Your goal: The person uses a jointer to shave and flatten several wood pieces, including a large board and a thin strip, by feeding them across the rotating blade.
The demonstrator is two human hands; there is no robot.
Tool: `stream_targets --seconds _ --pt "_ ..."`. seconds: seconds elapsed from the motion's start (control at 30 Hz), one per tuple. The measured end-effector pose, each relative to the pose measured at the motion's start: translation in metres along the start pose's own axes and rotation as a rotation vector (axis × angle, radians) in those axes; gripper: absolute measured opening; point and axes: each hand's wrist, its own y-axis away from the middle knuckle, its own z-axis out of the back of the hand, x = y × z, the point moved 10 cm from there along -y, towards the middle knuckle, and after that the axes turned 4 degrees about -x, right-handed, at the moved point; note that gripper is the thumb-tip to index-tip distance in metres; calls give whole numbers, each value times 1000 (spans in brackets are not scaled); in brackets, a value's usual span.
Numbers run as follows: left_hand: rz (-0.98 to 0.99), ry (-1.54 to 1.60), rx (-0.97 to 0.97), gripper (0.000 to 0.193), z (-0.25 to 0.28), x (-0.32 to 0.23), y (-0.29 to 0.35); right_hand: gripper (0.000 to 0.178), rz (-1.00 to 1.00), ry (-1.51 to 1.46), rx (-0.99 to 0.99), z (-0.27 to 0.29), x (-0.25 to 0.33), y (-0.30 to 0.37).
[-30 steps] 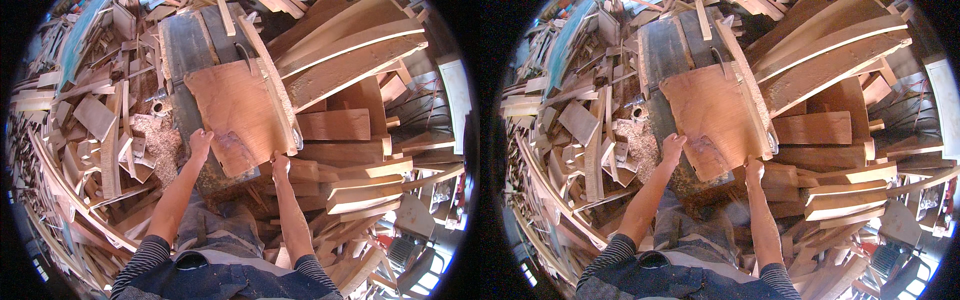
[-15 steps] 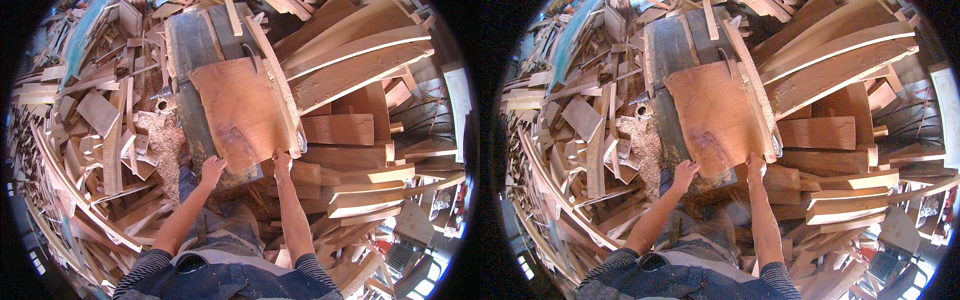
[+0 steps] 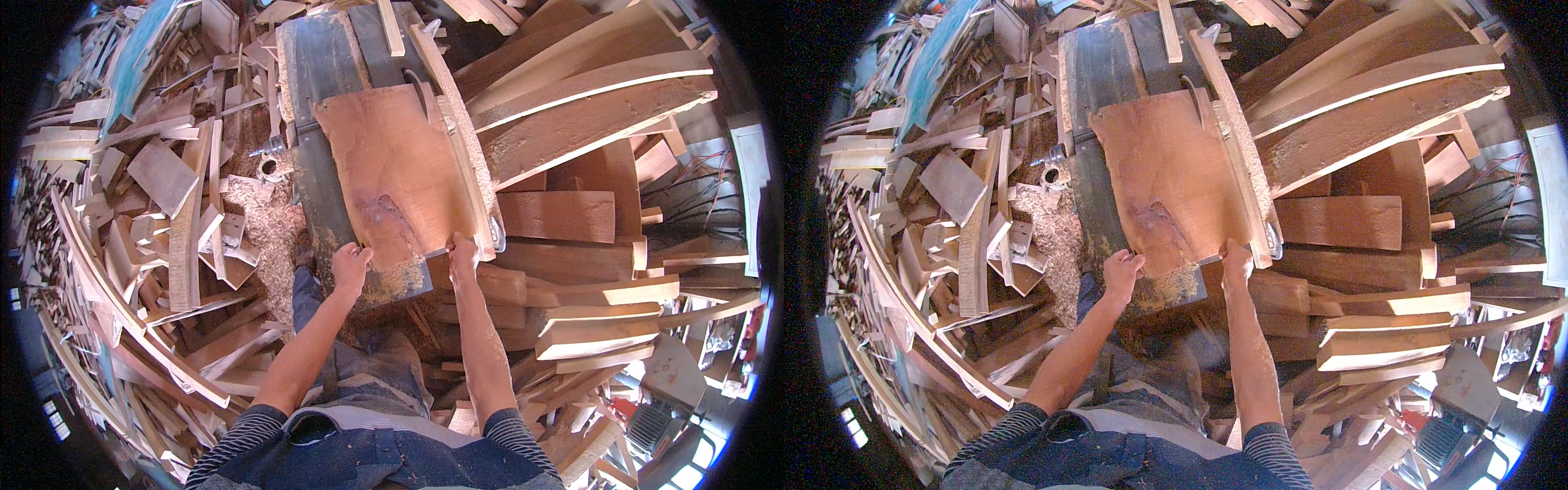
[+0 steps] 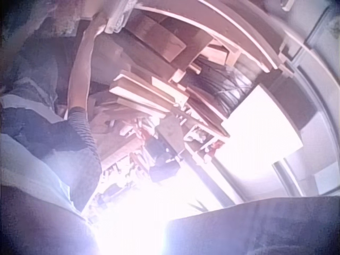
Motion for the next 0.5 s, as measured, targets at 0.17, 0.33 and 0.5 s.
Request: stream_targets --seconds 0.17,0.33,0.5 --pt "-2 13 -7 23 1 1 -11 30 -10 0 -10 -8 -1 -7" --pt "-5 0 -63 23 -2 -8 -15 29 50 -77 31 -15 0 -21" --pt "-10 -55 -22 19 4 4 -37 30 13 21 -17 -22 -5 -35"
